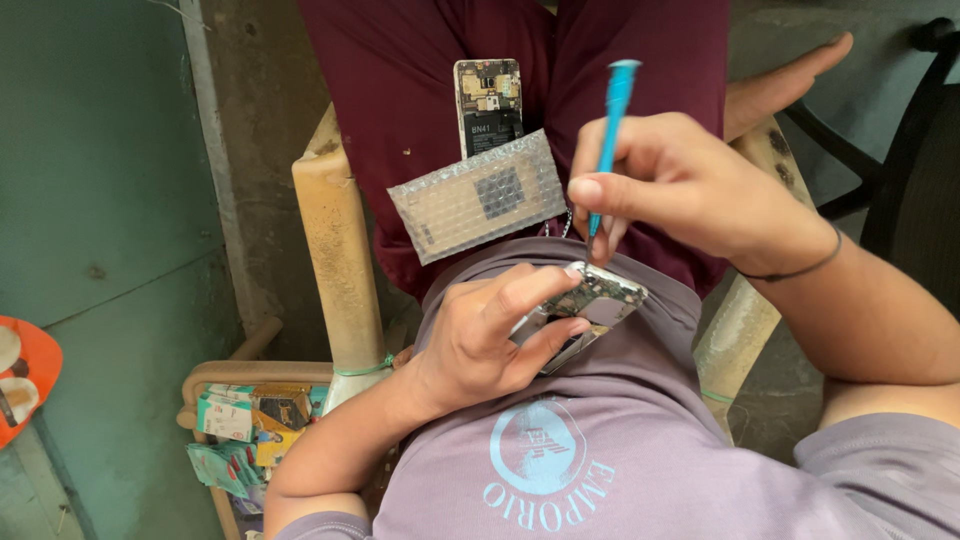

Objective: The person uses a blue screwdriver to loosen screws on the back of a disassembled mobile phone. They then use the tool to pry and lift the motherboard away from the phone's frame, detaching it from the device.

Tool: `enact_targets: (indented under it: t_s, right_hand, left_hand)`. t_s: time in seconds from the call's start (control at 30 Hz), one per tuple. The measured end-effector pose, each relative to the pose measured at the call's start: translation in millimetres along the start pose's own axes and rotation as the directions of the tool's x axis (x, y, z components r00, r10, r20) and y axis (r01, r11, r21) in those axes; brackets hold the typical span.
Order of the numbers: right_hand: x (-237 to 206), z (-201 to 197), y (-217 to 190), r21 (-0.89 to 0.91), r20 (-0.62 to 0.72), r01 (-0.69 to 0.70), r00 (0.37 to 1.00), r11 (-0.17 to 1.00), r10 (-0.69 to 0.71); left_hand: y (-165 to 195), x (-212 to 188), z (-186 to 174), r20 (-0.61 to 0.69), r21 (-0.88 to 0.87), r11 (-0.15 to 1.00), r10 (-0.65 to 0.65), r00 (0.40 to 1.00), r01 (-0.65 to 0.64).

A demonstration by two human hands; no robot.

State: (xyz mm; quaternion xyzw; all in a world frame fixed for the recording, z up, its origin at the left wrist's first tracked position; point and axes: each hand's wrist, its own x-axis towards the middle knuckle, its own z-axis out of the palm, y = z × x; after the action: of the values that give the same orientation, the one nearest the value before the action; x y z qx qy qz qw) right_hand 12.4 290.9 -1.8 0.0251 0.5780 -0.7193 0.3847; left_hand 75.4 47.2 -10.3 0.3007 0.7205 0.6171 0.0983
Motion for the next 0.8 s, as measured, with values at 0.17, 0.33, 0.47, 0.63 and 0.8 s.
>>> enact_targets:
  t_s: [0.17,0.33,0.47,0.63,0.8]
  right_hand:
    - [-25,8,-11,-0.441,0.018,0.258,0.960,0.860,-0.278]
    - [-24,5,-10,-0.410,0.016,0.205,0.976,0.889,-0.217]
    - [-14,1,-2,-0.149,-0.008,0.097,0.995,0.984,-0.099]
    - [-7,-4,7,-0.012,0.008,0.034,0.999,0.999,-0.034]
    - [-3,-6,11,0.025,0.010,0.011,1.000,1.000,-0.012]
  left_hand:
    - [0,2,-1,-0.019,-0.006,1.000,0.027,0.999,-0.027]
    - [0,1,0,0.009,0.000,1.000,0.015,1.000,-0.015]
    - [-1,2,2,0.000,0.004,1.000,-0.001,1.000,0.001]
    - [-2,1,4,-0.009,0.009,1.000,-0.022,1.000,0.022]
    - [-2,1,5,-0.015,0.012,0.999,-0.036,0.999,0.036]
